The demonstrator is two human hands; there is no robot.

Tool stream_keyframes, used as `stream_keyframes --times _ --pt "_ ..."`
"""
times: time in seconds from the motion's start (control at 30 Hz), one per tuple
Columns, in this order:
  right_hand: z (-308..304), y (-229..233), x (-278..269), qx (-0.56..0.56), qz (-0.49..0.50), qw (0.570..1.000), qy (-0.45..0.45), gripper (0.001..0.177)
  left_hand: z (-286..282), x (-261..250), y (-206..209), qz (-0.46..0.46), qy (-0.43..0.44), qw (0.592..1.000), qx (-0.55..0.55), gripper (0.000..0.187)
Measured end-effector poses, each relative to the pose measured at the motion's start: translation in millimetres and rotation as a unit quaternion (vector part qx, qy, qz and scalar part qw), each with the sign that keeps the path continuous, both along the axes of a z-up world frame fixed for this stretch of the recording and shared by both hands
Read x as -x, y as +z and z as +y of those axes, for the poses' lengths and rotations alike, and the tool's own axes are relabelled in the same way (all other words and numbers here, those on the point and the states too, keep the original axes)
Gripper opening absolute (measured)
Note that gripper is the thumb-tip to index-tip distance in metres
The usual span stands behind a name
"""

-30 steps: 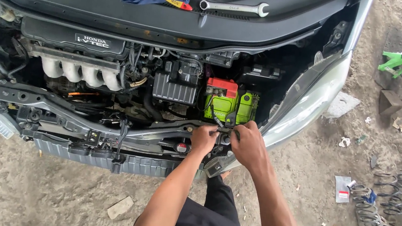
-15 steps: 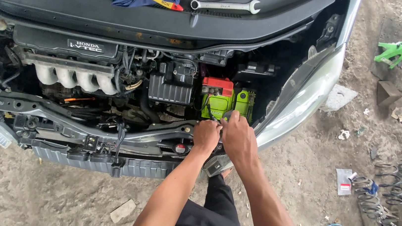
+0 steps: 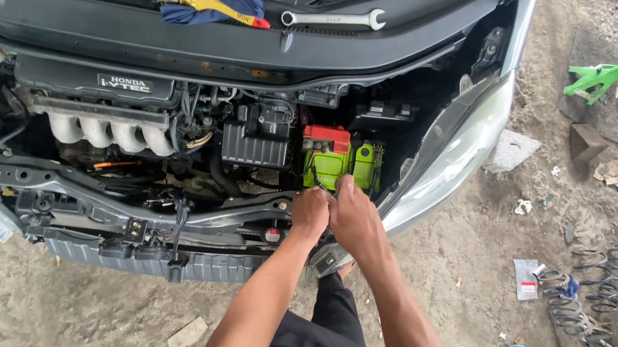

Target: The person uses a ratchet wrench to loosen and tighten bolts on the engine cover and surrounding components of a Honda i-VTEC engine. They then use a screwdriver to remove screws from the plastic cowl near the windshield and later work on the battery area.

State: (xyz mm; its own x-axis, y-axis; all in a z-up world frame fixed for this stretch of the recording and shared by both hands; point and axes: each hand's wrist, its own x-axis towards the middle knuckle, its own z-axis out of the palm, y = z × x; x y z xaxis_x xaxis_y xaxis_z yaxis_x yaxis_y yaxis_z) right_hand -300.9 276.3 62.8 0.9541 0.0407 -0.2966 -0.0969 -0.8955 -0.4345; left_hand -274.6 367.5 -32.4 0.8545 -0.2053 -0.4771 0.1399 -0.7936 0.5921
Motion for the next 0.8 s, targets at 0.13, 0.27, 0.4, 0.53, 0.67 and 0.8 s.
stream_keyframes --times 0.13,0.27,0.4,0.53,0.67,0.8 --pt "6.2 2.7 6.5 0.051 0.022 0.998 0.001 0.043 -2.5 -1.1 -46.7 -0.02 -0.031 0.998 -0.05 0.033" --pt "11.0 -2.5 9.3 -0.004 -0.036 0.999 0.013 0.034 2.0 -4.6 -76.6 -0.054 -0.04 0.995 -0.073 0.039" --pt "16.4 6.9 4.3 0.07 -0.004 0.997 -0.042 0.049 1.2 0.6 -39.4 -0.034 -0.01 0.999 -0.03 0.035" --pt "6.7 -5.0 1.6 -0.001 -0.064 0.998 0.016 0.039 2.6 -2.0 -56.8 -0.061 -0.048 0.995 -0.059 0.031" --pt "11.9 5.1 1.8 0.079 0.003 0.997 0.002 0.049 4.3 -9.5 -46.2 -0.011 0.02 0.999 0.026 0.036" --pt "14.9 15.6 3.5 0.089 -0.032 0.996 -0.008 0.046 2.7 -11.2 -56.1 -0.036 -0.025 0.999 -0.029 0.042"
